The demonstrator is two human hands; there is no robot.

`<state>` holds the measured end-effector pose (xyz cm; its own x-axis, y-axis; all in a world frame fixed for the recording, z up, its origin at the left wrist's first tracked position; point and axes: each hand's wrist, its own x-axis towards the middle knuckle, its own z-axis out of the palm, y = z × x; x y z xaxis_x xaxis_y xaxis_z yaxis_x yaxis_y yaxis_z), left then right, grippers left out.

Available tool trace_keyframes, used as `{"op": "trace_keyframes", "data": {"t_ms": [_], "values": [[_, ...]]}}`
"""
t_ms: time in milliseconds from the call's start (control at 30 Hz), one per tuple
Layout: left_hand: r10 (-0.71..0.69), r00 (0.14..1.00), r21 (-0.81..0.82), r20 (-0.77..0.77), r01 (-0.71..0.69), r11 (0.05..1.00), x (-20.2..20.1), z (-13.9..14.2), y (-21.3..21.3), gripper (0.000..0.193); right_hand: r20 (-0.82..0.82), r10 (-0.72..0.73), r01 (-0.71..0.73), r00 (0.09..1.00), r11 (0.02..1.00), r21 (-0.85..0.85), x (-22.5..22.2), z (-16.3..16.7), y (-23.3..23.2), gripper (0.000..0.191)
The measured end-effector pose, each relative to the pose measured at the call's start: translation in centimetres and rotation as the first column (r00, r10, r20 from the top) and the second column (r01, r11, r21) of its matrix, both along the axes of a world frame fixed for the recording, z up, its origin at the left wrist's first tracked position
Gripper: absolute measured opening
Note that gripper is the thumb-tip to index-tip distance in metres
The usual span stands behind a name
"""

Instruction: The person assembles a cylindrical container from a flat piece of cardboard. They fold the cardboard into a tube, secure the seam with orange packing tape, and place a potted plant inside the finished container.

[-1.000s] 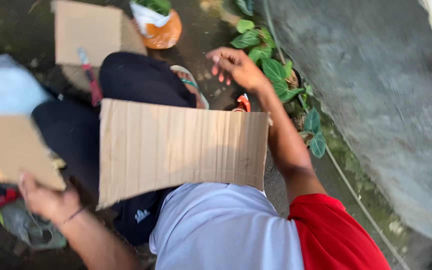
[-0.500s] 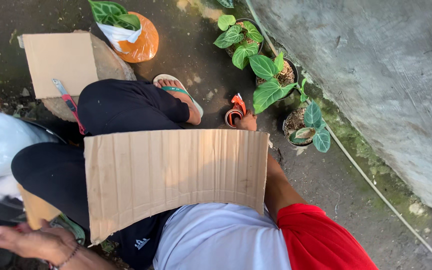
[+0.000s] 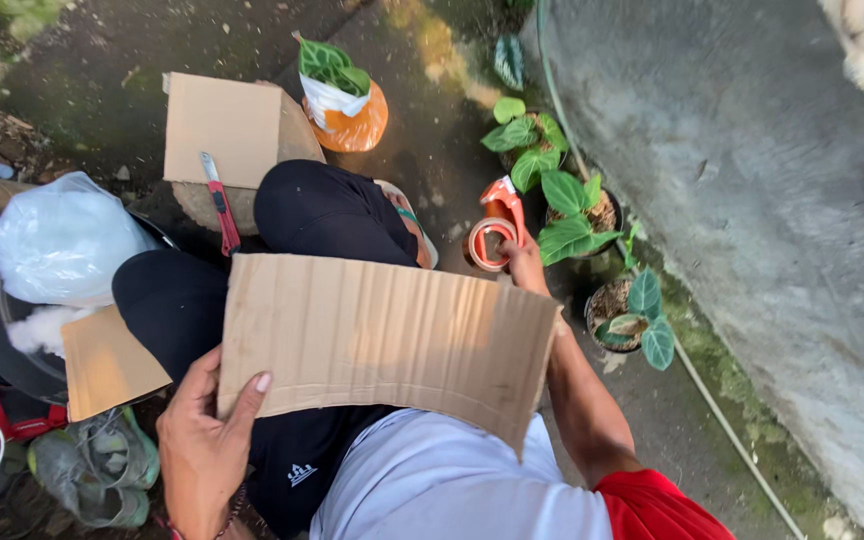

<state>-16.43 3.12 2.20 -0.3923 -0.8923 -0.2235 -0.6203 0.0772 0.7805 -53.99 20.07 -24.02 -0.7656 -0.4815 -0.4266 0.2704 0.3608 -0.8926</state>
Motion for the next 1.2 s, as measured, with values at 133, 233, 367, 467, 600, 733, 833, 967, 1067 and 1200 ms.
{"op": "trace_keyframes", "data": {"t_ms": [133, 233, 367, 467, 600, 733, 833, 967, 1067, 1200], "values": [[0.070, 0.997, -0.033, 0.042, -0.069, 0.997, 1.6, 1.2, -0.5, 0.055, 0.068, 0.042, -0.007, 0.997, 0.894, -0.448, -2.3, 8.5, -1.9, 0.053], [0.116, 0.993, -0.335, -0.010, -0.113, 0.936, 2.2, 3.2, 0.4, 0.058, -0.277, 0.130, -0.254, 0.952, 0.841, -0.478, -2.2, 17.3, -3.3, 0.062], [0.126, 0.960, -0.425, -0.250, -0.226, 0.877, 2.2, 6.2, 4.7, 0.030, -0.712, 0.132, -0.466, 0.689, 0.834, -0.296, 2.5, 27.5, -3.3, 0.086], [-0.194, 0.831, -0.203, -0.521, 0.100, 0.974, 1.1, 7.5, 7.4, 0.053, -0.775, 0.191, -0.568, 0.602, 0.785, -0.248, 8.2, 30.9, -2.5, 0.096], [-0.375, 0.673, -0.426, -0.638, 0.097, 0.899, -1.1, 7.2, 9.6, 0.067, -0.775, 0.515, -0.843, 0.366, 0.537, -0.041, 13.9, 31.9, -2.6, 0.084], [-0.203, 0.764, -0.327, -0.612, -0.012, 0.945, -0.6, 4.9, 9.8, 0.056, -0.946, 0.238, -0.958, -0.220, 0.128, 0.255, 16.7, 32.5, -3.9, 0.083], [-0.177, 0.811, -0.209, -0.557, 0.070, 0.975, 2.7, 2.7, 8.4, 0.053, -0.840, 0.510, -0.967, -0.187, 0.054, 0.248, 16.8, 34.3, -4.8, 0.067], [-0.198, 0.940, -0.574, -0.279, 0.002, 0.819, 5.8, 1.1, 8.7, 0.041, -0.881, 0.461, -0.961, 0.103, 0.274, 0.031, 17.1, 36.9, -6.4, 0.037], [-0.204, 0.950, -0.633, -0.235, 0.010, 0.774, 6.8, 1.0, 9.2, 0.033, -0.838, 0.537, -0.991, 0.093, 0.134, -0.024, 17.2, 39.1, -7.5, 0.040], [-0.156, 0.973, -0.612, -0.172, 0.019, 0.791, 7.2, 1.2, 9.6, 0.029, -0.855, 0.487, -0.979, -0.176, 0.004, 0.204, 19.2, 39.9, -7.3, 0.038]]}}
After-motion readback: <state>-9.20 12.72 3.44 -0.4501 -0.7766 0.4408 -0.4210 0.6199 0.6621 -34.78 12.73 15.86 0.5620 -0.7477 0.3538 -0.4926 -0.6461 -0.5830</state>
